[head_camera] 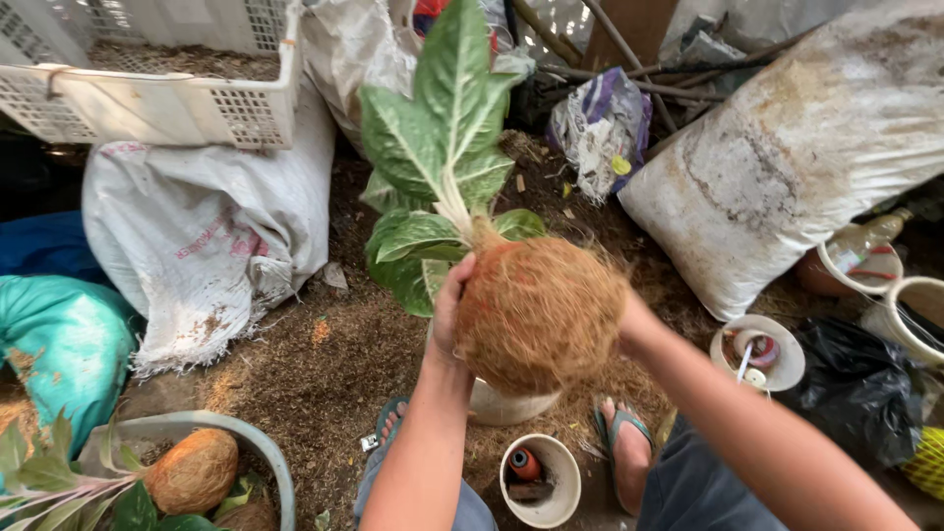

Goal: The person holds a potted plant with a coconut husk root ball and uses a small brush to scrub the surface, removing loose fibers. The person rotates the root ball to clean different sides and occasionally brushes the leaves.

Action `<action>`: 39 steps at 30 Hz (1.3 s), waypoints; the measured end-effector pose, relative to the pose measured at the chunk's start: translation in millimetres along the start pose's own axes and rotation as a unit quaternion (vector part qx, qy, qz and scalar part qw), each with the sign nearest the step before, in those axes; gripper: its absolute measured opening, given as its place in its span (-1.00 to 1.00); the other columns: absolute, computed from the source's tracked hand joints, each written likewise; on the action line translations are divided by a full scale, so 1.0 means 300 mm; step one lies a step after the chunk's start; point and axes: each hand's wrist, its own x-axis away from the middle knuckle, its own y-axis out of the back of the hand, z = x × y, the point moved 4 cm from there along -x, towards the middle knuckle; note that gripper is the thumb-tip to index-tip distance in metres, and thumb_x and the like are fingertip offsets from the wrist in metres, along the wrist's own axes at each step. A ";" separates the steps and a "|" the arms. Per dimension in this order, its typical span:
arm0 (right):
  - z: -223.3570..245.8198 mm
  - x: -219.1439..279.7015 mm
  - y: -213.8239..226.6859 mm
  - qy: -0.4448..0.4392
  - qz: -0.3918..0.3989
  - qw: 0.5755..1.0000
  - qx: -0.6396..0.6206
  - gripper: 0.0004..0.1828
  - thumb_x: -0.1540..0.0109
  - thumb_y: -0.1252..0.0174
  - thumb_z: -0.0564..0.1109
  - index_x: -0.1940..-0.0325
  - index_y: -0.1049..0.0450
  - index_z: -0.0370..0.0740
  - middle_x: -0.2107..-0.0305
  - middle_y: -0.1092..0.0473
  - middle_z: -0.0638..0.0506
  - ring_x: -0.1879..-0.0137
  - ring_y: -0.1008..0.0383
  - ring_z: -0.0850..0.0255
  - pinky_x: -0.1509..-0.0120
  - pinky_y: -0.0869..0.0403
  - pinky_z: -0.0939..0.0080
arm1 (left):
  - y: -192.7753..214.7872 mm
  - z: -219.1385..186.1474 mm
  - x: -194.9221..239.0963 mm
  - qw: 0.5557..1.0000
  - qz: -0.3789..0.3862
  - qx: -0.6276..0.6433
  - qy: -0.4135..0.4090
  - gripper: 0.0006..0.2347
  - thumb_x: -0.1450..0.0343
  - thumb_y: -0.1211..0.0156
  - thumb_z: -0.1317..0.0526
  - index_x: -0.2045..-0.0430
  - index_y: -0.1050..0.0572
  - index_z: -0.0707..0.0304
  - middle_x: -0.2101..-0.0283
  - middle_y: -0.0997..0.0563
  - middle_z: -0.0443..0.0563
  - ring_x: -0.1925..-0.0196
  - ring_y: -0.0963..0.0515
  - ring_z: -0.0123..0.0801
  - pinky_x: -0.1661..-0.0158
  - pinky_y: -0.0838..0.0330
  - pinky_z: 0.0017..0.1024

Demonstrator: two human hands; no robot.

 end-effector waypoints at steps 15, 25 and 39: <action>0.435 0.232 -0.200 0.378 0.083 0.762 0.518 -0.79 -0.22 -0.18 -0.26 0.06 -0.58 -0.16 0.35 -0.54 0.00 0.27 -0.56 0.14 0.19 -0.54 0.18 | 0.041 -0.035 -0.002 0.987 -0.072 -0.134 0.047 -0.58 -0.43 -0.12 -0.01 0.05 -0.51 0.43 0.10 -0.66 0.23 0.08 -0.70 -0.15 0.06 -0.62 -0.14; -0.236 0.084 -0.071 -0.027 0.090 0.899 0.427 -0.74 -0.31 -0.10 -0.23 -0.03 -0.63 -0.15 0.33 -0.56 -0.18 0.25 -0.51 -0.01 0.17 -0.50 0.01 | 0.062 -0.026 -0.027 0.995 -0.066 -0.059 0.042 -0.59 -0.47 -0.13 0.00 0.04 -0.53 0.47 0.11 -0.67 0.24 0.12 -0.68 -0.17 0.07 -0.59 -0.19; 0.357 0.029 -0.116 0.167 0.010 0.868 0.468 -0.79 -0.35 -0.15 -0.14 -0.01 -0.65 -0.04 0.50 -0.43 -0.03 0.43 -0.30 0.17 0.37 -0.30 0.03 | 0.094 0.014 -0.017 0.990 -0.048 -0.114 0.062 -0.65 -0.47 -0.17 0.06 0.09 -0.57 0.44 0.15 -0.67 0.22 0.19 -0.68 -0.19 0.13 -0.61 -0.24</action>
